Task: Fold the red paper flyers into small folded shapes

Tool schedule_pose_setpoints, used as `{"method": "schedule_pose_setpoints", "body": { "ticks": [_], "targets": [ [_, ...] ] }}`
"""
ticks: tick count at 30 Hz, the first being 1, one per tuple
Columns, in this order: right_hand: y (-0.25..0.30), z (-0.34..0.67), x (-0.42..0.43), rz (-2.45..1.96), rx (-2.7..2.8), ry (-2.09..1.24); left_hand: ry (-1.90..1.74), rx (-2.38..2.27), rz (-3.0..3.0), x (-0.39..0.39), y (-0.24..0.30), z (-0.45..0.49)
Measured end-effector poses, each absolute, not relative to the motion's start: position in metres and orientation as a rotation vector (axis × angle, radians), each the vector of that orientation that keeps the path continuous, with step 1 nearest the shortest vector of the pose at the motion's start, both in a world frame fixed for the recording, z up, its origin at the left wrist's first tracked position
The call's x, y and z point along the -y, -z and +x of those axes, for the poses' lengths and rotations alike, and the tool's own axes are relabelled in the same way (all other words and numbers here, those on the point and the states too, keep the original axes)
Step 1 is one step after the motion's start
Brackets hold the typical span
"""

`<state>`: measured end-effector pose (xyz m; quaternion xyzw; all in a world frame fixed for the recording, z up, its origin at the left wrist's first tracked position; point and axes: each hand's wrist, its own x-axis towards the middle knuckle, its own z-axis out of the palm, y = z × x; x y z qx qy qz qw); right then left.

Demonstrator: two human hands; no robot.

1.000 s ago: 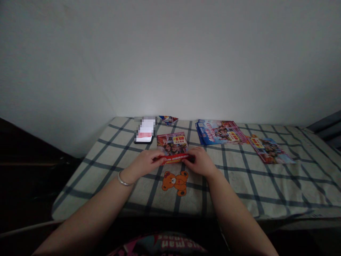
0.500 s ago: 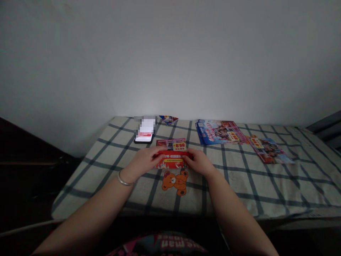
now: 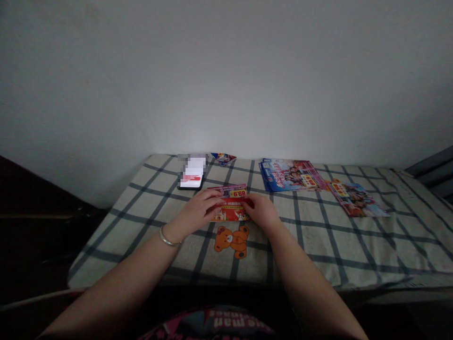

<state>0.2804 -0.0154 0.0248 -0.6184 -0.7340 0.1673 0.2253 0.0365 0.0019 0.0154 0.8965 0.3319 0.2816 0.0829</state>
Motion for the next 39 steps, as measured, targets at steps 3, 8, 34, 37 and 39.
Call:
{"method": "schedule_pose_setpoints", "body": {
  "ticks": [3,8,34,37,39],
  "targets": [
    [-0.026,0.285,0.016,-1.697,2.034,-0.505,-0.755,-1.017,2.668,0.000,-0.016,0.037],
    [-0.027,0.290,0.017,-1.689,2.045,-0.555,-0.668,-1.147,2.658,0.002,-0.017,0.039],
    [-0.010,0.276,-0.001,-1.571,2.274,-0.019,-0.559,-1.276,2.743,0.002,-0.013,0.041],
    [-0.012,0.276,-0.001,-1.602,2.298,-0.005,-0.560,-1.245,2.766,0.002,-0.013,0.040],
    [-0.015,0.276,-0.001,-1.587,2.323,-0.003,-0.558,-1.244,2.797,0.002,-0.013,0.041]
  ]
}}
